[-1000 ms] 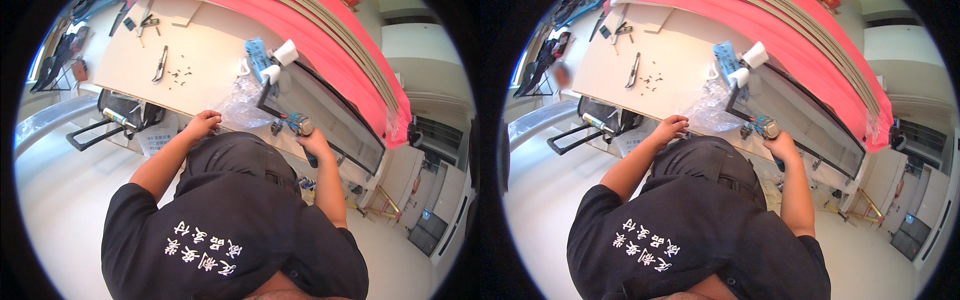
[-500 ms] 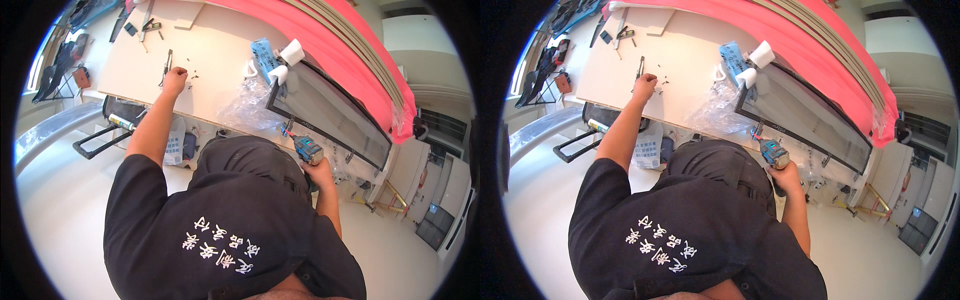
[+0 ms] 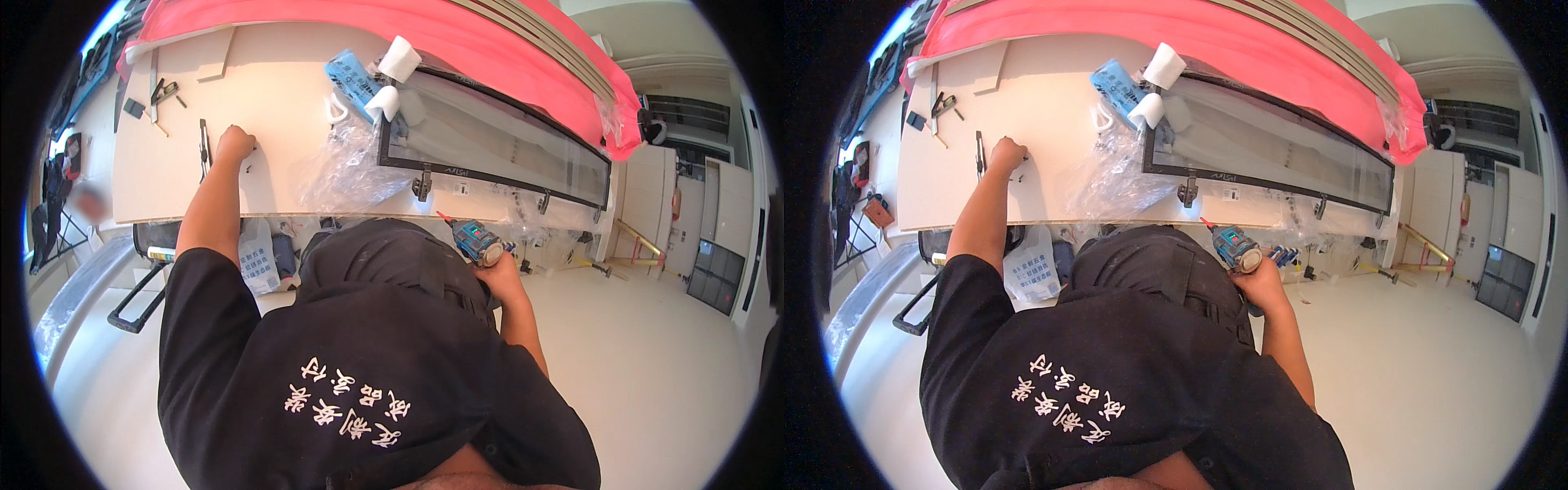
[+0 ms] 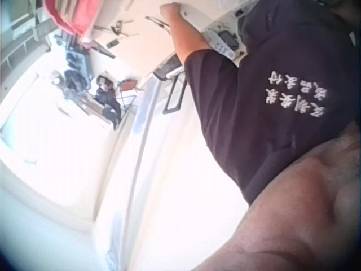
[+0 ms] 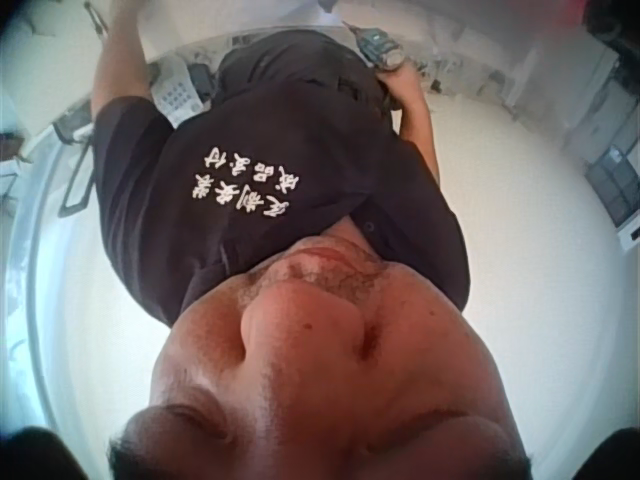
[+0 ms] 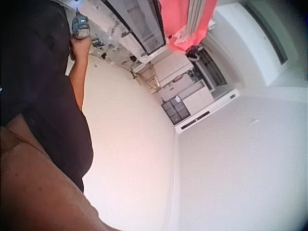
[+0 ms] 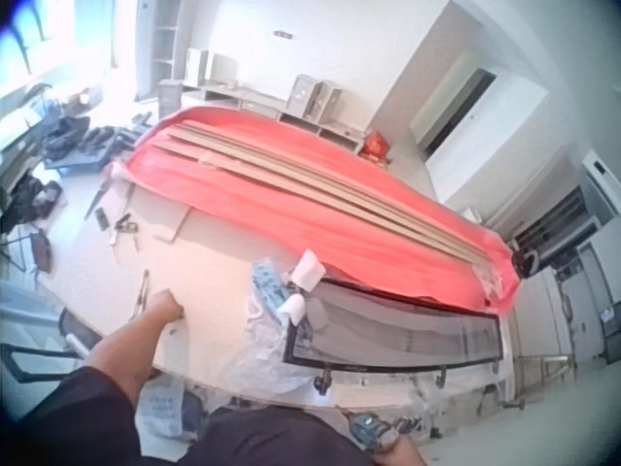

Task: The person attaches small metal brackets and plastic clips to a black window frame on a workbench using a power drill and screws, then wipes the frame and glass with a blue cloth.

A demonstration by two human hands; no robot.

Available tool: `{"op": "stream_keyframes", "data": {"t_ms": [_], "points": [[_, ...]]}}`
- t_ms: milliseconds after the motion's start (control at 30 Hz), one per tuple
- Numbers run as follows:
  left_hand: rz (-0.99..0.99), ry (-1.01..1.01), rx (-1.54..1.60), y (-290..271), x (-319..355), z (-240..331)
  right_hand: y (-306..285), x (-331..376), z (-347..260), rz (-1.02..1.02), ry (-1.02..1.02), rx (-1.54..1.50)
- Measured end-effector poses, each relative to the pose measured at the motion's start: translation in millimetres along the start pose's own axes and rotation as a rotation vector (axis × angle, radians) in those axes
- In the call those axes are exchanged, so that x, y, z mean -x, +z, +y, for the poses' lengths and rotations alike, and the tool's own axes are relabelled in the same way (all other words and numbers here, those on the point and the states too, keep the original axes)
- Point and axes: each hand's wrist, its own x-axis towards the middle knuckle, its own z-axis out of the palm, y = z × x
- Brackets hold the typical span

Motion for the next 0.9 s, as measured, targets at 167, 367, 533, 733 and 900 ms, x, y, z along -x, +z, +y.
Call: {"op": "stream_keyframes", "data": {"t_ms": [167,367,533,733,900], "points": [[0.100,0.021,0.134,-7.6,17.7,20.8,-7.0,-1.1,13.2,0.018,0.011,-0.114],[0.073,0.226,1.228,-38.3,101.1,97.8,-30.2,-15.2,28.8,0.030,-0.145,-0.282],[-0.259,0.342,1.420,-7.1,186.0,193.8,-61.0,-34.5,27.3,0.038,-0.307,-0.359],[-0.769,0.178,1.567,75.8,279.2,326.8,-134.1,-71.5,68.3,-0.160,-0.380,-0.327],[-0.866,0.130,1.612,121.9,331.5,439.7,-214.8,-111.1,114.2,-0.203,-0.614,-0.279]]}}
